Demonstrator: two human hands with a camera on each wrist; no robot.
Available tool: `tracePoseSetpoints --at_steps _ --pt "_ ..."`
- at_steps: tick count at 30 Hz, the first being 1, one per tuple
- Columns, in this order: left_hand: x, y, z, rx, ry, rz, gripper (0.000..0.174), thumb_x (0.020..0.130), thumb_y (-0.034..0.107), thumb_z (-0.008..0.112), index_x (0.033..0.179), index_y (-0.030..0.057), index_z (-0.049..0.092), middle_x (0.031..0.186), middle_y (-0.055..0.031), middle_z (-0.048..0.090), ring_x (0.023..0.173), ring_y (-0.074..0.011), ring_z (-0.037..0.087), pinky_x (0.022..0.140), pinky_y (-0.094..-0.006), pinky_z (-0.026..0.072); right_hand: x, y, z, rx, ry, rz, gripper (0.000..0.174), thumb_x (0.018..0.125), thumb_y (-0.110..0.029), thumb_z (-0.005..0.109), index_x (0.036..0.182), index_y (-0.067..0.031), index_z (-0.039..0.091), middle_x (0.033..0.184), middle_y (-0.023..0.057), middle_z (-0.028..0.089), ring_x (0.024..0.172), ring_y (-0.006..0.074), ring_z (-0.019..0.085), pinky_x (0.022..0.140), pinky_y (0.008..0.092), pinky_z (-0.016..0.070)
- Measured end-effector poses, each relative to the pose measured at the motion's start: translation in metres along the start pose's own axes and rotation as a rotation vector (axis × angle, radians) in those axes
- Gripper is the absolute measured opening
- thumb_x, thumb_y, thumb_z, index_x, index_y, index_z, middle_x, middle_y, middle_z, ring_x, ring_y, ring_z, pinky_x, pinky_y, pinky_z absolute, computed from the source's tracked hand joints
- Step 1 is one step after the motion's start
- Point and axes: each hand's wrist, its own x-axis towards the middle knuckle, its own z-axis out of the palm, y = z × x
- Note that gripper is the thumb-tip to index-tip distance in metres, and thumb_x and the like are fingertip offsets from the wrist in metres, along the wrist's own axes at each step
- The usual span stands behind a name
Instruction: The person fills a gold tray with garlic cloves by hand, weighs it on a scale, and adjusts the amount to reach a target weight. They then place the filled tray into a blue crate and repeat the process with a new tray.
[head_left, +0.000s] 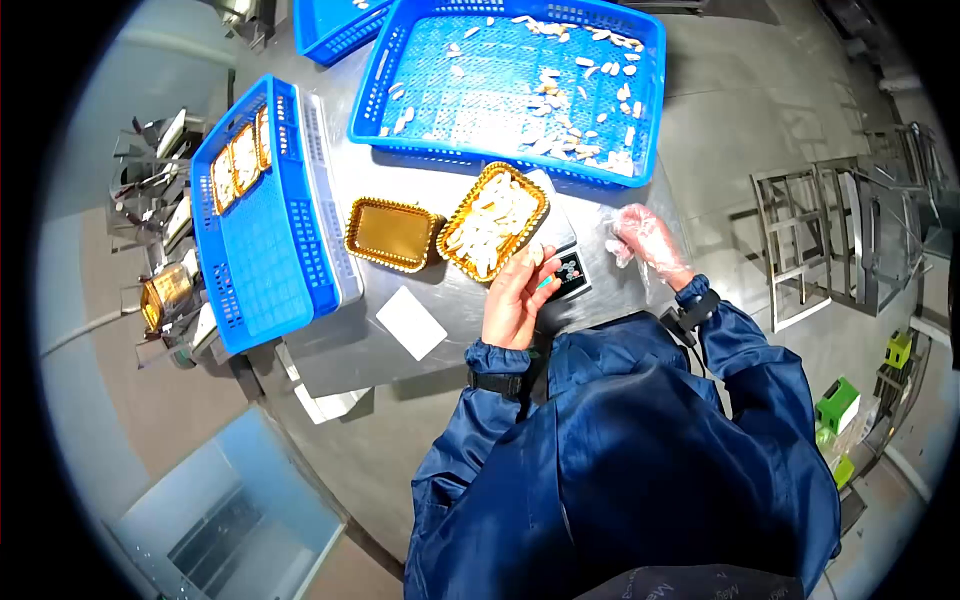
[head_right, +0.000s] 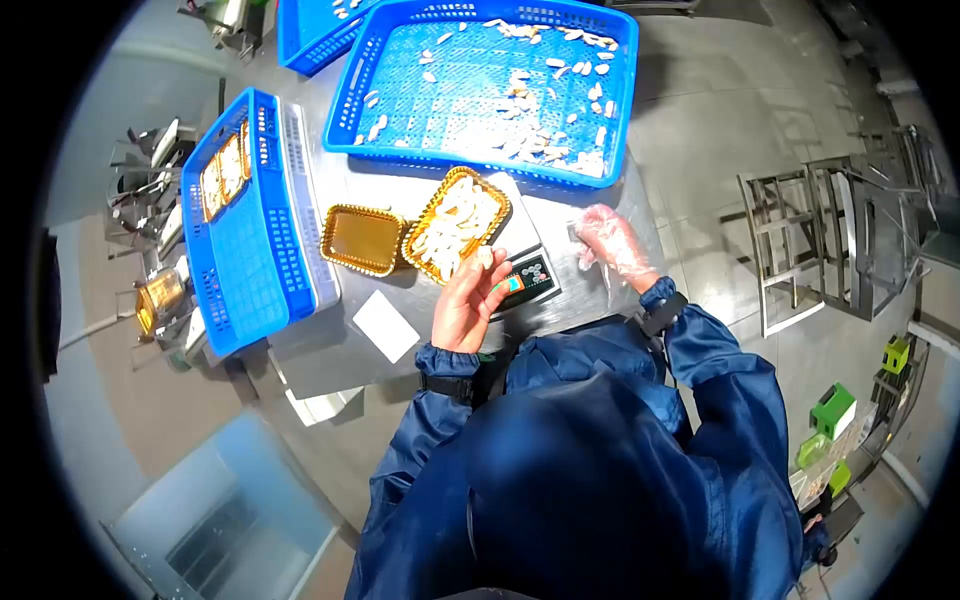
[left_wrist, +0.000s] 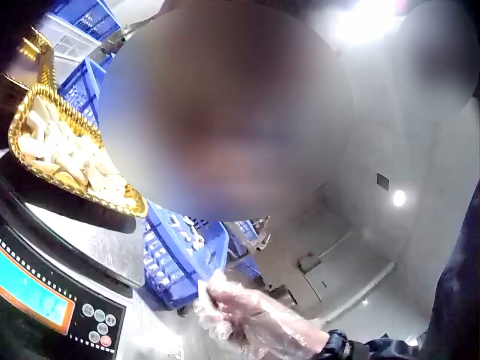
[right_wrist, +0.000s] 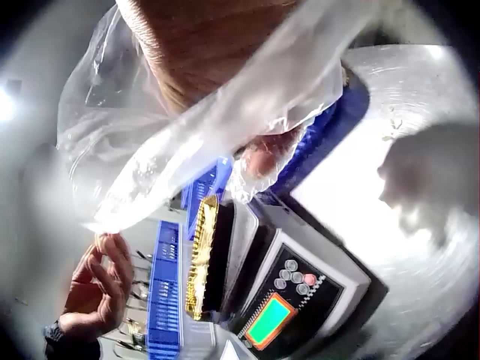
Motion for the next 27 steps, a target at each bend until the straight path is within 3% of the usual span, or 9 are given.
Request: tracePoseSetpoints --at_steps 2,4,8,11,13,16,22,24,27 --pt "0.002 -0.005 0.002 0.007 -0.013 -0.027 0.031 0.095 0.020 0.053 0.121 0.0029 0.053 0.120 -0.0119 0.059 0.108 -0.0198 0.059 0.088 -0.0322 0.0521 -0.020 -0.019 0.008 0.149 -0.160 -0.097 0.020 0.091 -0.014 0.060 0.106 -0.0018 0.055 0.084 0.0016 0.058 0.069 0.0071 0.057 0.058 0.0233 0.0515" --pt "0.005 -0.010 0.007 0.025 -0.028 -0.072 0.031 0.095 0.020 0.053 0.121 0.0025 0.053 0.121 -0.0119 0.059 0.109 -0.0200 0.058 0.090 -0.0328 0.0515 -0.044 -0.045 0.018 0.057 -0.201 -0.017 0.033 0.091 -0.012 0.057 0.121 0.0003 0.054 0.097 0.0023 0.060 0.071 0.0070 0.056 0.065 0.0229 0.0512" --pt "0.011 -0.023 0.014 0.067 -0.072 -0.122 0.033 0.095 0.022 0.053 0.121 0.0019 0.052 0.121 -0.0115 0.058 0.107 -0.0198 0.059 0.090 -0.0325 0.0517 -0.069 -0.071 0.031 0.009 -0.330 -0.013 0.037 0.087 -0.007 0.057 0.123 -0.0007 0.054 0.087 0.0012 0.057 0.071 0.0088 0.058 0.066 0.0242 0.0509" --pt "0.010 -0.031 0.027 0.084 -0.066 -0.114 0.032 0.095 0.022 0.054 0.120 0.0018 0.053 0.114 -0.0094 0.061 0.104 -0.0199 0.061 0.089 -0.0329 0.0522 -0.066 -0.066 0.029 0.124 -0.343 -0.079 0.033 0.085 -0.007 0.061 0.117 0.0006 0.056 0.086 0.0029 0.058 0.071 0.0099 0.059 0.066 0.0250 0.0508" --pt "0.010 -0.038 0.037 0.094 -0.064 -0.104 0.032 0.095 0.022 0.054 0.119 0.0016 0.053 0.109 -0.0089 0.061 0.105 -0.0204 0.061 0.089 -0.0328 0.0523 -0.064 -0.072 0.020 0.079 -0.267 -0.096 0.023 0.084 -0.007 0.064 0.104 0.0005 0.058 0.086 0.0039 0.060 0.071 0.0105 0.060 0.066 0.0252 0.0510" --pt "0.015 -0.051 0.059 0.087 -0.028 -0.053 0.032 0.095 0.021 0.053 0.121 0.0017 0.052 0.111 -0.0102 0.061 0.105 -0.0208 0.061 0.089 -0.0327 0.0521 -0.054 -0.081 -0.005 0.078 -0.353 -0.065 0.015 0.084 -0.007 0.065 0.095 -0.0009 0.057 0.087 0.0045 0.061 0.072 0.0105 0.060 0.065 0.0251 0.0511" --pt "0.030 -0.078 0.087 -0.028 0.009 -0.051 0.030 0.094 0.020 0.055 0.118 0.0027 0.054 0.114 -0.0110 0.061 0.102 -0.0182 0.061 0.088 -0.0303 0.0508 -0.043 -0.112 -0.052 -0.041 -0.336 -0.058 0.015 0.088 -0.015 0.061 0.092 -0.0011 0.058 0.082 0.0032 0.059 0.073 0.0099 0.057 0.063 0.0265 0.0499" --pt "0.032 -0.086 0.093 -0.046 0.050 -0.056 0.029 0.094 0.020 0.055 0.117 0.0030 0.055 0.112 -0.0093 0.062 0.098 -0.0161 0.061 0.085 -0.0290 0.0511 -0.047 -0.121 -0.057 -0.453 -0.224 -0.396 0.016 0.085 -0.014 0.063 0.093 0.0001 0.061 0.083 0.0062 0.062 0.075 0.0162 0.061 0.067 0.0307 0.0500" --pt "0.034 -0.092 0.104 -0.021 0.071 -0.035 0.030 0.095 0.020 0.054 0.118 0.0014 0.054 0.106 -0.0074 0.062 0.090 -0.0133 0.061 0.079 -0.0265 0.0520 -0.049 -0.127 -0.064 -0.702 -0.298 -0.565 0.016 0.083 -0.012 0.064 0.094 -0.0008 0.064 0.087 0.0100 0.064 0.080 0.0240 0.063 0.071 0.0333 0.0495"
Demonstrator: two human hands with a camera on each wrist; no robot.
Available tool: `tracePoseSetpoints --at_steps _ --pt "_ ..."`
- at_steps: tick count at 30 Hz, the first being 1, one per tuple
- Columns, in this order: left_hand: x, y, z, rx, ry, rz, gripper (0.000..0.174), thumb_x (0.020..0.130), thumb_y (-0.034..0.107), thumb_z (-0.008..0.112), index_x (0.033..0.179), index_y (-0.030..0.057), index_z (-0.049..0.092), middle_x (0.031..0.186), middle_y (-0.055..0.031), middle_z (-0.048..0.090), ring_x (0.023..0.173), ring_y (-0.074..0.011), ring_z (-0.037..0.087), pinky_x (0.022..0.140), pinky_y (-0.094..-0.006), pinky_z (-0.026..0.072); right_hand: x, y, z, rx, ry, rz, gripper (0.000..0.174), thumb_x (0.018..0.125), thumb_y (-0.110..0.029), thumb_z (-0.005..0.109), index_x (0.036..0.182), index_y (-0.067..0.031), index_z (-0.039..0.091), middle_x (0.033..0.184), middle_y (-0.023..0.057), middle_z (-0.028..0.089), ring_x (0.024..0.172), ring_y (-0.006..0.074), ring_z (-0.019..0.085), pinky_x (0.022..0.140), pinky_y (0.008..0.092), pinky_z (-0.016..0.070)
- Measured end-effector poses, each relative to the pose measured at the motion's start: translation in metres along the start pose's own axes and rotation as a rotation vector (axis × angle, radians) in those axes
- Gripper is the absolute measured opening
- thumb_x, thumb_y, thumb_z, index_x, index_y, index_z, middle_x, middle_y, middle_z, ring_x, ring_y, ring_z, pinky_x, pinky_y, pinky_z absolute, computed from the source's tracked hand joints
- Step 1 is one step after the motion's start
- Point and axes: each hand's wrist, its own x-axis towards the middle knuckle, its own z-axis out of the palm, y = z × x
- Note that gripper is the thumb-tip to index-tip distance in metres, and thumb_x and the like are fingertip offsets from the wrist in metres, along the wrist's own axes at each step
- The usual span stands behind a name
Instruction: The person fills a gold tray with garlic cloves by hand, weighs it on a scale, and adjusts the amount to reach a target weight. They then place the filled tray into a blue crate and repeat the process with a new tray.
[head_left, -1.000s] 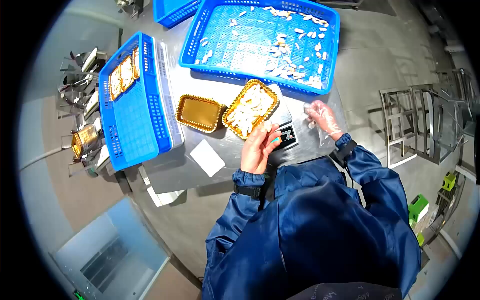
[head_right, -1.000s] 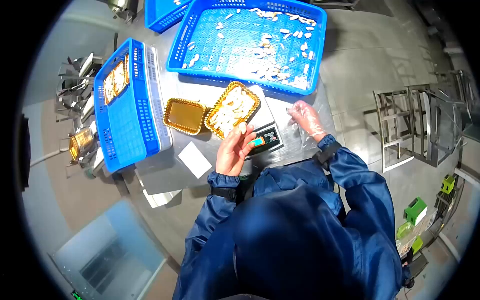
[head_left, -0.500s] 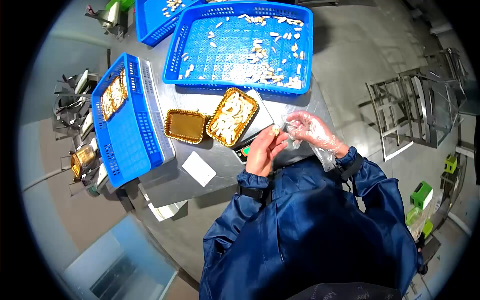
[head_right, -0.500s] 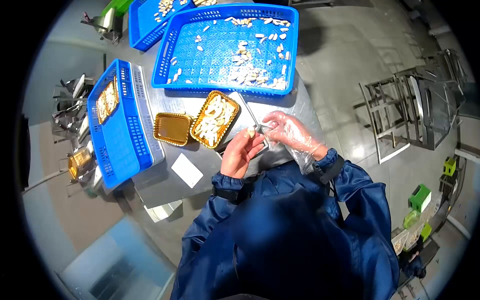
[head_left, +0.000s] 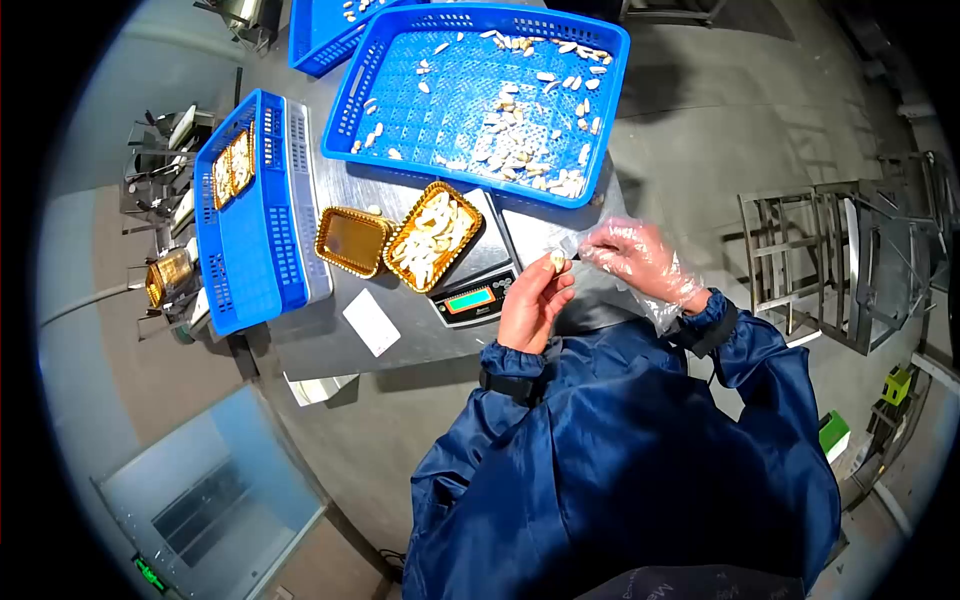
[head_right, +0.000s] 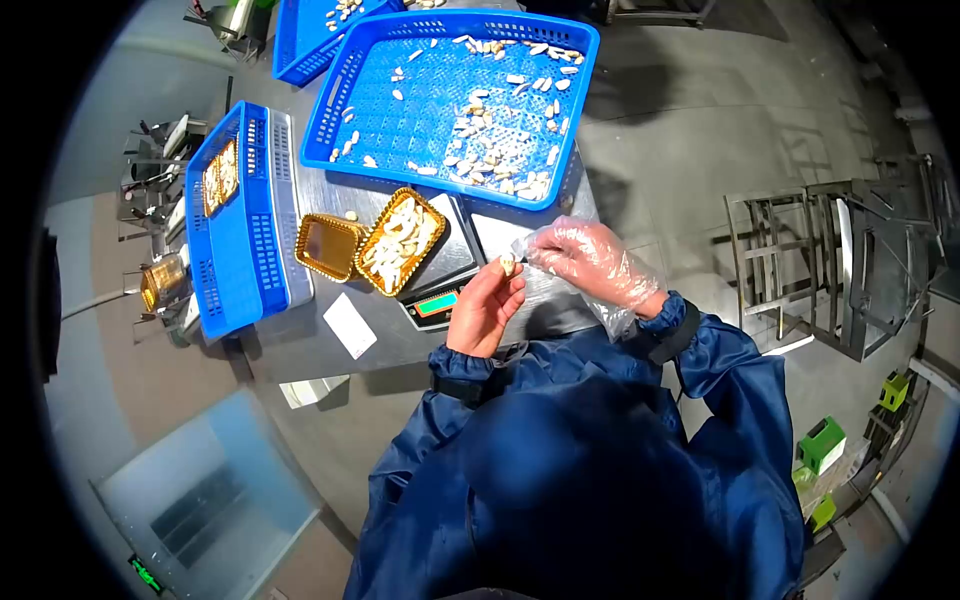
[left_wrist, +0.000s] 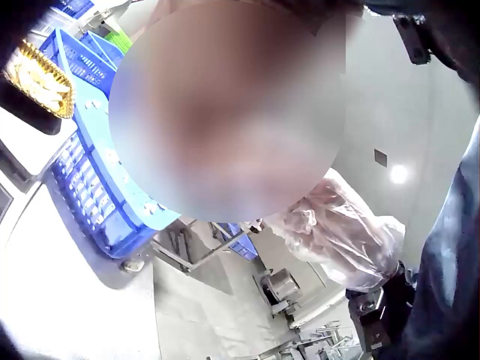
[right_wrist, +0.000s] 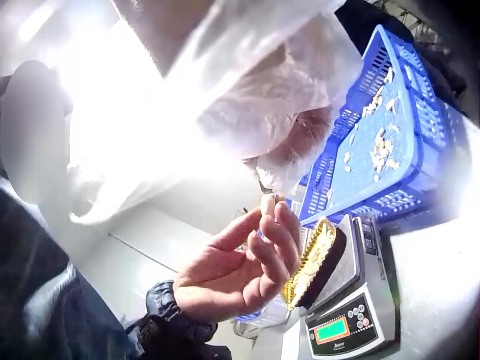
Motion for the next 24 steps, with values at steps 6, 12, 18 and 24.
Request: tracePoseSetpoints --at_steps 6,12,18,24 --pt "0.004 -0.007 0.011 0.041 0.026 0.037 0.032 0.095 0.019 0.054 0.120 -0.0005 0.054 0.100 -0.0062 0.063 0.083 -0.0111 0.061 0.073 -0.0239 0.0526 -0.003 0.006 -0.002 0.095 -0.008 0.072 0.014 0.084 -0.012 0.062 0.093 -0.0016 0.063 0.087 0.0112 0.064 0.080 0.0260 0.063 0.071 0.0328 0.0493" --pt "0.005 -0.012 0.014 0.052 0.029 0.024 0.031 0.094 0.019 0.055 0.119 0.0002 0.055 0.101 -0.0058 0.063 0.084 -0.0110 0.060 0.075 -0.0245 0.0523 -0.006 0.020 0.001 0.143 0.053 -0.038 0.014 0.086 -0.014 0.063 0.088 -0.0008 0.062 0.095 0.0092 0.064 0.087 0.0191 0.062 0.075 0.0318 0.0483" --pt "0.004 -0.014 0.015 0.060 0.055 0.028 0.031 0.094 0.018 0.056 0.118 -0.0020 0.055 0.097 -0.0060 0.063 0.080 -0.0098 0.061 0.072 -0.0224 0.0530 -0.009 0.033 0.017 0.420 0.029 0.079 0.013 0.088 -0.013 0.063 0.089 -0.0006 0.060 0.091 0.0060 0.061 0.087 0.0147 0.059 0.077 0.0289 0.0471" --pt "0.002 -0.016 0.010 0.103 0.045 0.033 0.030 0.094 0.016 0.057 0.117 -0.0030 0.056 0.095 -0.0061 0.064 0.077 -0.0089 0.060 0.070 -0.0215 0.0528 -0.009 0.026 0.015 0.751 -0.030 0.179 0.011 0.090 -0.012 0.059 0.090 -0.0017 0.058 0.091 0.0012 0.059 0.086 0.0074 0.053 0.078 0.0248 0.0444"
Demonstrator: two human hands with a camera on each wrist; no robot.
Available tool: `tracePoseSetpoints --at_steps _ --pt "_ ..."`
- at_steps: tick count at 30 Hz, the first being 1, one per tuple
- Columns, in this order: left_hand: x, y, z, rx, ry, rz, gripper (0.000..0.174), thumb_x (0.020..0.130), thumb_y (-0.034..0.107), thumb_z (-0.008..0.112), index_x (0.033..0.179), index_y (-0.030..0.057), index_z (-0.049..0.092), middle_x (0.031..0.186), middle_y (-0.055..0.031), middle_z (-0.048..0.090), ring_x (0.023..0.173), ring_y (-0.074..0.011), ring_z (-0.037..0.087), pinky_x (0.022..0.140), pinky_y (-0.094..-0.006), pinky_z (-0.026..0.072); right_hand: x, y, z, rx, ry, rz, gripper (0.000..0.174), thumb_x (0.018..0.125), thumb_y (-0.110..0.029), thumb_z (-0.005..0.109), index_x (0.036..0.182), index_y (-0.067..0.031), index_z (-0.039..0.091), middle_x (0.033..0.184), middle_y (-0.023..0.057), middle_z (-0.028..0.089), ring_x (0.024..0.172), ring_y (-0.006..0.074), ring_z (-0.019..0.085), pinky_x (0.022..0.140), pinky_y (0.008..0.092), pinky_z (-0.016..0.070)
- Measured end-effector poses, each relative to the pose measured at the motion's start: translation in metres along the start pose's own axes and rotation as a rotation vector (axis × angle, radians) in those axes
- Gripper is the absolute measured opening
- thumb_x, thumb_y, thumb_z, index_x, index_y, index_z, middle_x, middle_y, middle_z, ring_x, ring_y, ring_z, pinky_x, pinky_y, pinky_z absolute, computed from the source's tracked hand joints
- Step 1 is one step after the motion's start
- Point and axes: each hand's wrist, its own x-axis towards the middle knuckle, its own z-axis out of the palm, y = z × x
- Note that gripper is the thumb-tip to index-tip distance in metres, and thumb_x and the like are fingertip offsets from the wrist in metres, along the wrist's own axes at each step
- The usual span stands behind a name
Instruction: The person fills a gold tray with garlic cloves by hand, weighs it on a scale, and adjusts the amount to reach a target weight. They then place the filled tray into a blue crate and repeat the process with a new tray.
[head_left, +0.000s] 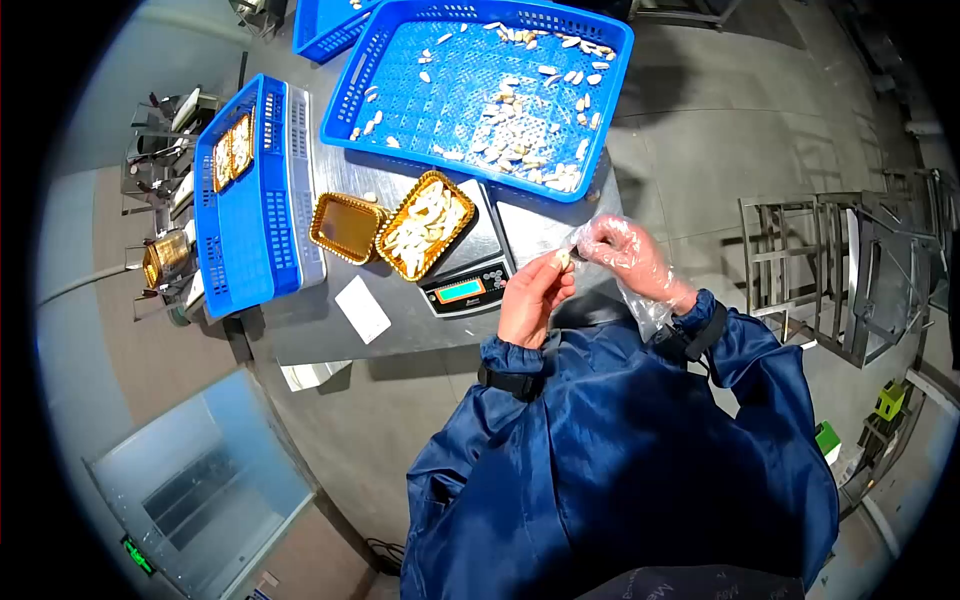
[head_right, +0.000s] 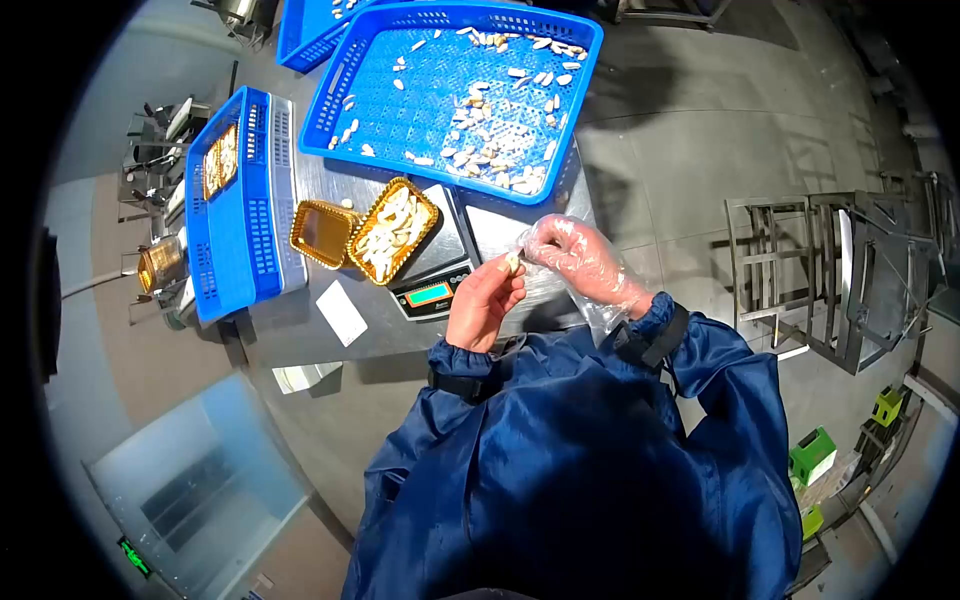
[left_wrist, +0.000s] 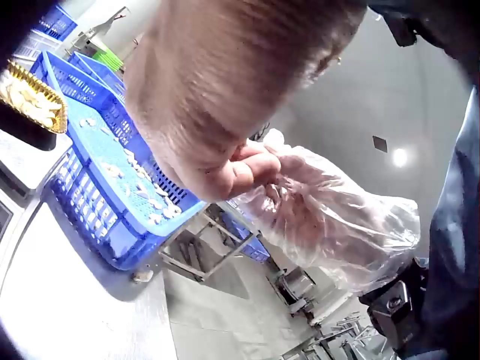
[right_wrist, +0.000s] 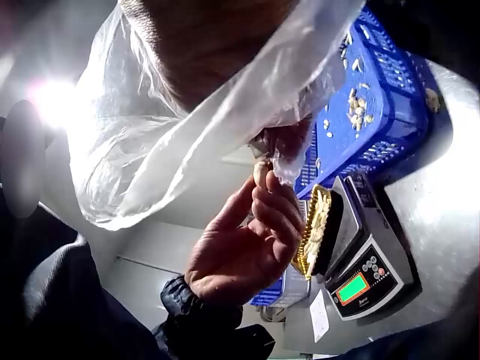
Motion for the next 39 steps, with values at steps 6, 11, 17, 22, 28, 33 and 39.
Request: tracePoseSetpoints --at_steps 6,11,17,22,28,33,39 --pt "-0.002 0.002 0.001 -0.004 0.009 0.021 0.030 0.093 0.016 0.057 0.116 -0.0025 0.057 0.093 -0.0057 0.064 0.076 -0.0089 0.061 0.070 -0.0219 0.0533 0.001 -0.004 0.004 -0.045 -0.004 0.055 0.009 0.090 -0.012 0.060 0.089 -0.0023 0.058 0.088 0.0002 0.058 0.085 0.0074 0.054 0.078 0.0242 0.0443" --pt "-0.003 0.000 0.001 0.053 0.017 0.045 0.029 0.092 0.016 0.060 0.115 -0.0023 0.059 0.093 -0.0054 0.065 0.076 -0.0087 0.061 0.069 -0.0219 0.0534 0.003 -0.002 0.001 -0.019 0.014 0.106 0.010 0.090 -0.012 0.060 0.091 -0.0020 0.058 0.088 0.0002 0.059 0.085 0.0080 0.054 0.078 0.0245 0.0449" --pt "-0.005 -0.001 0.005 0.142 0.084 0.129 0.028 0.091 0.015 0.062 0.112 -0.0024 0.062 0.091 -0.0054 0.065 0.074 -0.0088 0.061 0.068 -0.0224 0.0535 0.003 -0.002 0.008 -0.059 0.007 0.051 0.013 0.090 -0.014 0.061 0.091 -0.0019 0.058 0.088 0.0005 0.059 0.084 0.0078 0.054 0.077 0.0249 0.0451" --pt "-0.006 0.000 0.003 0.228 0.104 0.163 0.028 0.090 0.015 0.062 0.113 -0.0009 0.061 0.094 -0.0043 0.065 0.077 -0.0087 0.061 0.071 -0.0230 0.0525 0.003 -0.006 0.011 0.005 0.017 0.090 0.012 0.090 -0.014 0.060 0.091 -0.0014 0.058 0.089 0.0007 0.059 0.084 0.0078 0.055 0.077 0.0245 0.0455" --pt "-0.007 -0.001 0.005 0.297 0.124 0.213 0.028 0.090 0.016 0.062 0.112 -0.0010 0.061 0.095 -0.0048 0.065 0.077 -0.0091 0.060 0.072 -0.0230 0.0524 0.004 -0.005 0.009 0.059 0.030 0.089 0.010 0.091 -0.011 0.059 0.090 -0.0012 0.057 0.088 0.0023 0.060 0.085 0.0084 0.056 0.078 0.0252 0.0464" --pt "-0.007 0.000 0.007 0.228 0.113 0.216 0.026 0.090 0.013 0.063 0.110 -0.0016 0.063 0.092 -0.0059 0.066 0.075 -0.0092 0.061 0.069 -0.0229 0.0530 0.003 -0.008 0.009 0.131 0.046 0.120 0.011 0.090 -0.012 0.061 0.088 -0.0016 0.058 0.088 0.0029 0.060 0.084 0.0086 0.056 0.077 0.0253 0.0465" --pt "-0.007 0.000 0.007 0.423 0.128 0.316 0.026 0.090 0.014 0.063 0.110 -0.0017 0.062 0.096 -0.0051 0.065 0.079 -0.0093 0.060 0.072 -0.0226 0.0501 0.005 -0.008 0.010 -0.036 0.048 0.062 0.012 0.090 -0.014 0.061 0.091 -0.0018 0.058 0.089 0.0022 0.060 0.084 0.0091 0.056 0.077 0.0260 0.0470"
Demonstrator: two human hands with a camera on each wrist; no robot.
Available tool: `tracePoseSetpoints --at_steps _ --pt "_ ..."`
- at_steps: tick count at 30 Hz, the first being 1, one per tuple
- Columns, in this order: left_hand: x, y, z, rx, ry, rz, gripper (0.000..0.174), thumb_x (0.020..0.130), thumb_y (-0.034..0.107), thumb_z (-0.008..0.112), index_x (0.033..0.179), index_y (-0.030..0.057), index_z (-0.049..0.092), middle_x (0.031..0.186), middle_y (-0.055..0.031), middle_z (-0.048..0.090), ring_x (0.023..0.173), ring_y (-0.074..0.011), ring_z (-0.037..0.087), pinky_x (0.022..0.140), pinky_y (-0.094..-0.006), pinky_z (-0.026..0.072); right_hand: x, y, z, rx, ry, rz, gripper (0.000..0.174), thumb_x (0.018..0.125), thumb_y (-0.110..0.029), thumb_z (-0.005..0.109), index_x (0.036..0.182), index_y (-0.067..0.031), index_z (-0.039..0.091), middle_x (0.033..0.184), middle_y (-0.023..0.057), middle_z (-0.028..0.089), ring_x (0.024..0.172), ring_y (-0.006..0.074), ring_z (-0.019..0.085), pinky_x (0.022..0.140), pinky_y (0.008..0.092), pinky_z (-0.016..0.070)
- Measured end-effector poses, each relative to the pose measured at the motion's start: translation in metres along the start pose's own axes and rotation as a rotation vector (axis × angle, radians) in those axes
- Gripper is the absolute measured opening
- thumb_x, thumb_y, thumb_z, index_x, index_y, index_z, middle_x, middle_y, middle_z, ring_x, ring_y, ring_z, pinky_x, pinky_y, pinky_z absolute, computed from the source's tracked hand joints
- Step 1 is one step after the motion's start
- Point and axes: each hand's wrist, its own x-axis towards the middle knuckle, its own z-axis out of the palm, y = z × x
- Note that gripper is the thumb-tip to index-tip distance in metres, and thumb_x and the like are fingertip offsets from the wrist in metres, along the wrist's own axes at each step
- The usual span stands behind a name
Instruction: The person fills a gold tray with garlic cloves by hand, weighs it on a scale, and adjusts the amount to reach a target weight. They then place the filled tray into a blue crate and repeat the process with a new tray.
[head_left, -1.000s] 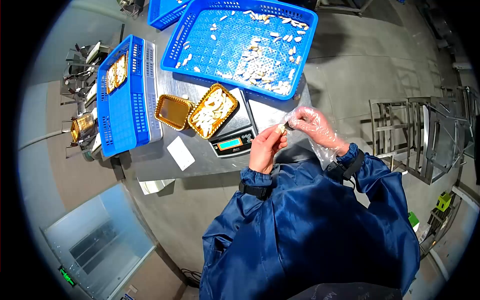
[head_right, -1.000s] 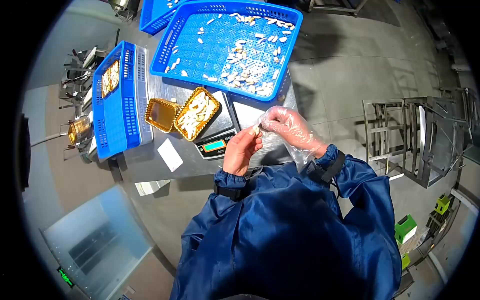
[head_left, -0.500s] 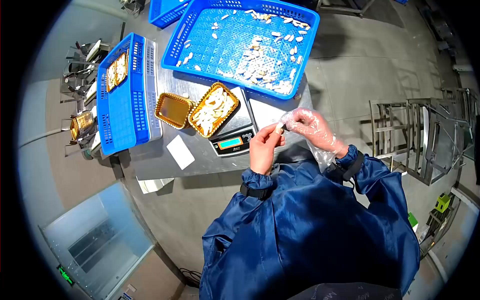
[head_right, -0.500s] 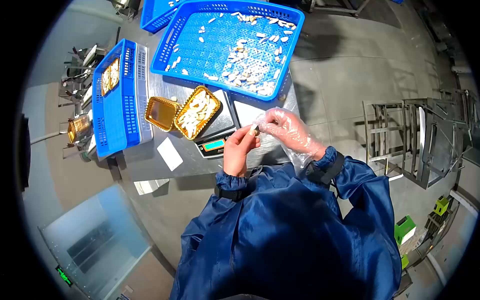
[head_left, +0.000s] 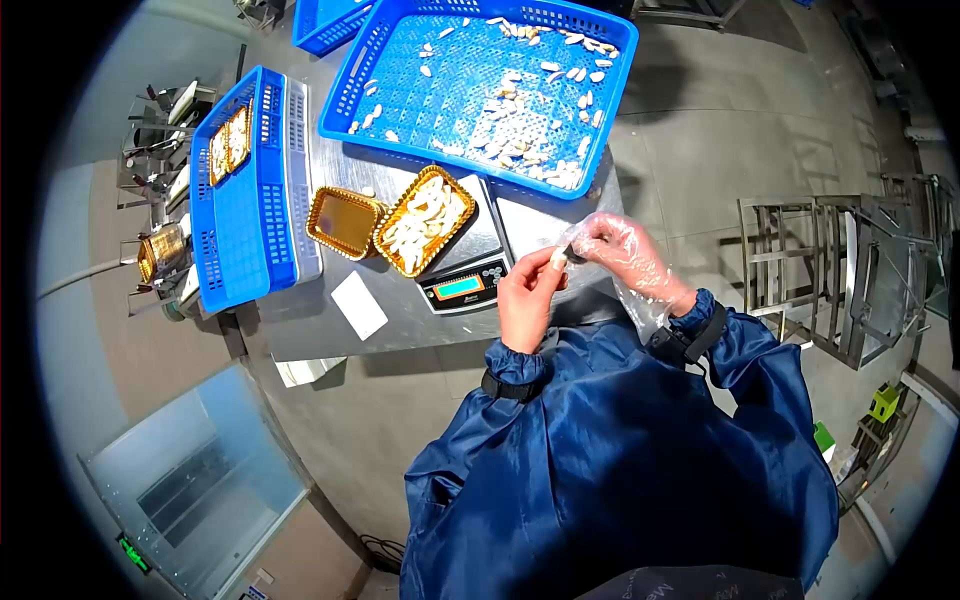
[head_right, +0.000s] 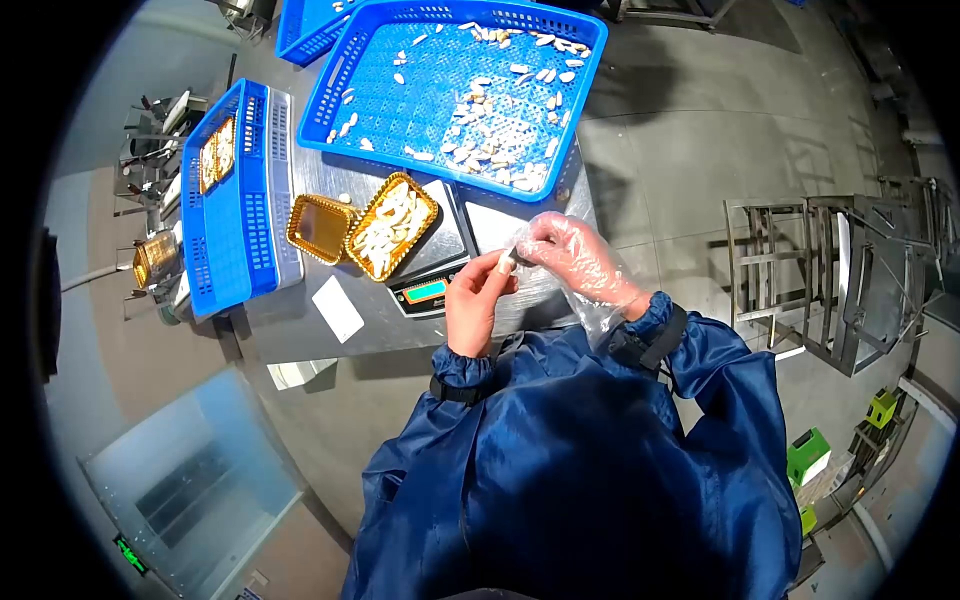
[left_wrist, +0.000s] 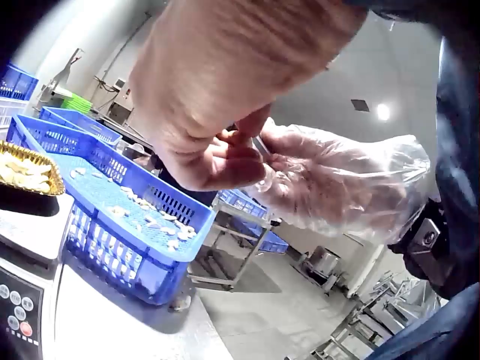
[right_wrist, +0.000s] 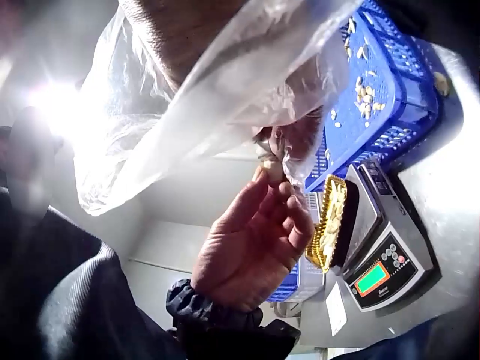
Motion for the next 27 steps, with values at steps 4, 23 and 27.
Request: tracePoseSetpoints --at_steps 4,23,27 --pt "-0.002 0.005 0.001 0.003 0.000 -0.006 0.026 0.089 0.014 0.064 0.109 -0.0024 0.063 0.097 -0.0056 0.065 0.078 -0.0094 0.060 0.072 -0.0227 0.0501 0.001 -0.008 -0.003 0.197 -0.020 0.090 0.013 0.090 -0.014 0.060 0.090 -0.0013 0.057 0.088 0.0042 0.060 0.083 0.0096 0.057 0.077 0.0263 0.0475" --pt "0.001 0.008 -0.004 -0.290 -0.080 -0.160 0.031 0.094 0.017 0.055 0.120 0.0002 0.055 0.098 -0.0057 0.063 0.082 -0.0101 0.059 0.075 -0.0250 0.0516 0.006 -0.006 -0.012 0.174 0.039 0.077 0.014 0.091 -0.013 0.060 0.092 0.0004 0.058 0.093 0.0059 0.062 0.084 0.0121 0.062 0.075 0.0264 0.0509" --pt "0.003 0.003 -0.005 -0.414 -0.153 -0.240 0.035 0.095 0.021 0.055 0.124 0.0014 0.052 0.097 -0.0045 0.062 0.083 -0.0100 0.059 0.077 -0.0251 0.0515 0.002 -0.006 -0.007 -0.026 -0.017 -0.019 0.010 0.087 -0.009 0.062 0.093 -0.0012 0.062 0.101 0.0051 0.063 0.095 0.0128 0.058 0.084 0.0291 0.0465"
